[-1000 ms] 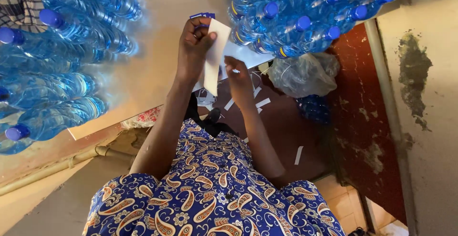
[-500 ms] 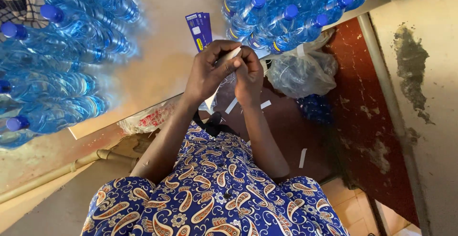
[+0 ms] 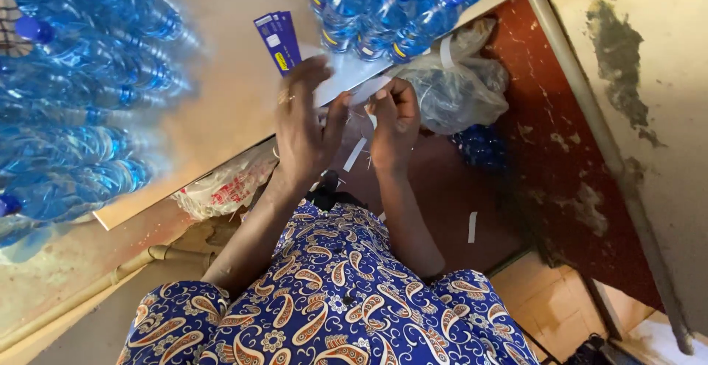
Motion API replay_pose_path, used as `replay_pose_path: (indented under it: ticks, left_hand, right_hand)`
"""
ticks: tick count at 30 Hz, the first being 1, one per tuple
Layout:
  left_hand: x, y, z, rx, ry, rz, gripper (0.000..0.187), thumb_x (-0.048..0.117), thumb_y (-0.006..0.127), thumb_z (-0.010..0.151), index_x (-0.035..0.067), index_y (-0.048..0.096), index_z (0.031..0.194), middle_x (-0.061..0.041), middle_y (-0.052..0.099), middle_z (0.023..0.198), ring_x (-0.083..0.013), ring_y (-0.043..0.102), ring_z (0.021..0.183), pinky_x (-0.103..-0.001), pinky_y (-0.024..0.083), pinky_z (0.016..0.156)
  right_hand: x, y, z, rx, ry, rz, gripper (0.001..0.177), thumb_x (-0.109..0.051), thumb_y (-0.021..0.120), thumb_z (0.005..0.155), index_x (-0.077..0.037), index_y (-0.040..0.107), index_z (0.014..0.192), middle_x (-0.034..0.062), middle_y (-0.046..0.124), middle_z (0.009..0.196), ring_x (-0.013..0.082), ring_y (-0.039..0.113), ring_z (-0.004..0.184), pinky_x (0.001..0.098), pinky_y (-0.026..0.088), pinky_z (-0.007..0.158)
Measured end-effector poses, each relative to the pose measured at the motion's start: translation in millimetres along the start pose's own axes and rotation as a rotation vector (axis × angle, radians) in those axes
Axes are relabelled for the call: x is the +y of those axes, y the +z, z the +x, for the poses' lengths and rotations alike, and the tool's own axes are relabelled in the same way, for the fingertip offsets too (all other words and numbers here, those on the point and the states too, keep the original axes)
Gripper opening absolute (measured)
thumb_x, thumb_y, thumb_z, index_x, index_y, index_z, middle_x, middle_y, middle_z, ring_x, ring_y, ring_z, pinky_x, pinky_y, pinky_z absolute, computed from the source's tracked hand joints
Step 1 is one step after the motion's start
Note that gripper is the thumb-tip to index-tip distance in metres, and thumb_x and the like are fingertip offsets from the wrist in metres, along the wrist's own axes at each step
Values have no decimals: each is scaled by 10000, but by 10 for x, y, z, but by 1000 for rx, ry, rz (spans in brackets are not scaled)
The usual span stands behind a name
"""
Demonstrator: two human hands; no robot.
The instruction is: Manually applying labels to plastic water bottles by wrapping them around the bottle body
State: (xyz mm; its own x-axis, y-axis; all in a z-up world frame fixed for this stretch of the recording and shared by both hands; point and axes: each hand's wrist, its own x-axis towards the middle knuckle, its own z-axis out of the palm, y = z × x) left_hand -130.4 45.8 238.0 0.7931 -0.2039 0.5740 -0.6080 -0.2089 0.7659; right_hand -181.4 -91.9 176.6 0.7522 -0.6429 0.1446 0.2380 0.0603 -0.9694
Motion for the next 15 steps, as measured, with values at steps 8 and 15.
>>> replay_pose_path:
  ticks: [8,15]
  left_hand:
    - [143,149,-166,-133,-253,-206,274,251,892,992,48,748,1108,-145,726,885,-372,770,828,-469,621,704]
    - [-100,278,-270,-69,-599,-633,164,103,741,1108,-30,676,1038,-124,668,773,-182,706,717,-322,561,677]
  right_hand:
    - [-42,-74,-297,11,6,77,187,-182,738,1080,-45,628,1014,50,590,786,84,594,768,295,476,721]
    - [74,-235,-369,10,138,283,103,-172,705,1037,-94,657,1085,95,725,889,135,696,765,258,535,642]
